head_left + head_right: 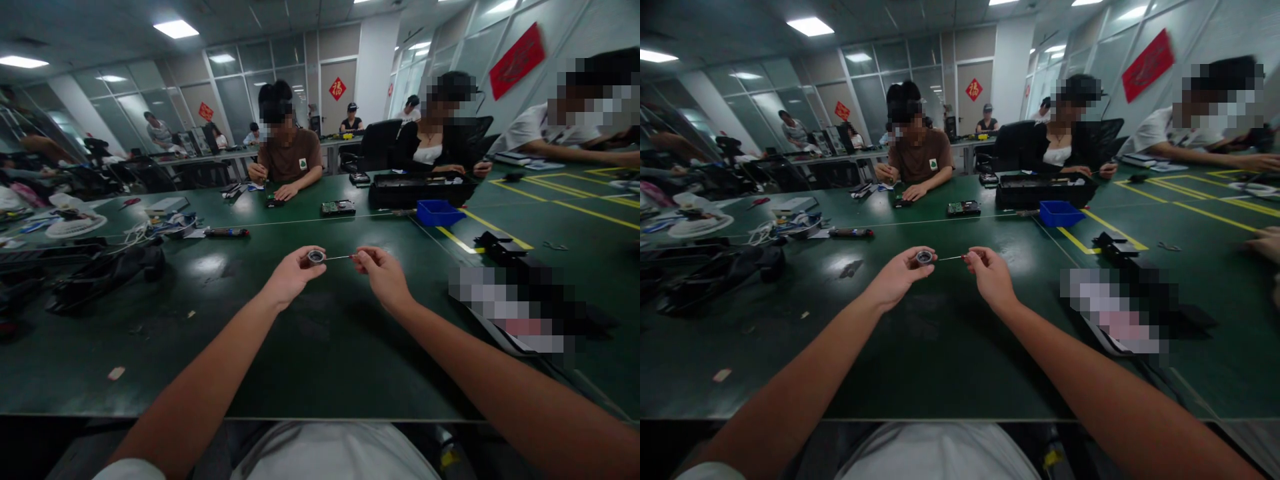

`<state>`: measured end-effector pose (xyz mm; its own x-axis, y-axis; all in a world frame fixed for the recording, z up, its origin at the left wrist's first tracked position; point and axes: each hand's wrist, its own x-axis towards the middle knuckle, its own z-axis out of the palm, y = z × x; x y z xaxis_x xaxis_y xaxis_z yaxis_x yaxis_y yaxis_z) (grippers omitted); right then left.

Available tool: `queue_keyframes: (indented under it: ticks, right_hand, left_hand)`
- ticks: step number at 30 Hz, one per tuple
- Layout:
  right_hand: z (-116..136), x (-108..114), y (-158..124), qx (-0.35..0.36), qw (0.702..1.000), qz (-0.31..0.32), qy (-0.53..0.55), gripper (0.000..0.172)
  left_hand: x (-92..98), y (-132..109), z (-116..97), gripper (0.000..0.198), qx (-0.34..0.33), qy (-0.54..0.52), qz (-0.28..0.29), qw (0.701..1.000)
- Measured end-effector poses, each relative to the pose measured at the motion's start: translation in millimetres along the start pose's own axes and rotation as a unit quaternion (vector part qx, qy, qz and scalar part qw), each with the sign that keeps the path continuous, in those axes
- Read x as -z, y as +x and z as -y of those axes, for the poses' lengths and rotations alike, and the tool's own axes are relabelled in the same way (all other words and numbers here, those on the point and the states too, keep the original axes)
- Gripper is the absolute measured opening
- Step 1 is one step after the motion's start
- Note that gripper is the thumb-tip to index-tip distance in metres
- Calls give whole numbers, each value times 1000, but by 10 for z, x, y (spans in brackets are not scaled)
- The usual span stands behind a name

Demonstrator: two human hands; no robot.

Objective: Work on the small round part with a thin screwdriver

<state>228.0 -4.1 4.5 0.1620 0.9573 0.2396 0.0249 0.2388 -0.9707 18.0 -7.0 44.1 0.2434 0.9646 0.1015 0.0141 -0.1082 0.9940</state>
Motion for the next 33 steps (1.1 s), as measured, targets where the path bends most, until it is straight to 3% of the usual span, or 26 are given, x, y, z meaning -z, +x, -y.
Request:
queue_keyframes:
  ticks: [4, 7, 13, 26, 33]
  right_hand:
    - [28, 18, -8, 38, 999, -33, 4, 29]
    - [74, 5, -50, 60, 998, -12, 31, 27]
    - [138, -49, -139, 87, 995, 55, -10, 25]
    - [165, -32, -146, 101, 993, 43, -45, 25]
    - [275, 23, -175, 101, 976, 12, -192, 40]
  left_hand:
    - [12, 16, 296, 35, -57, 191, -31, 979]
    - [72, -8, 408, 35, -56, 253, -23, 966]
    - [74, -34, 424, 38, -82, 270, -30, 959]
    - [28, -73, 406, 41, -85, 277, -29, 957]
    - [22, -104, 387, 41, -103, 346, -15, 932]
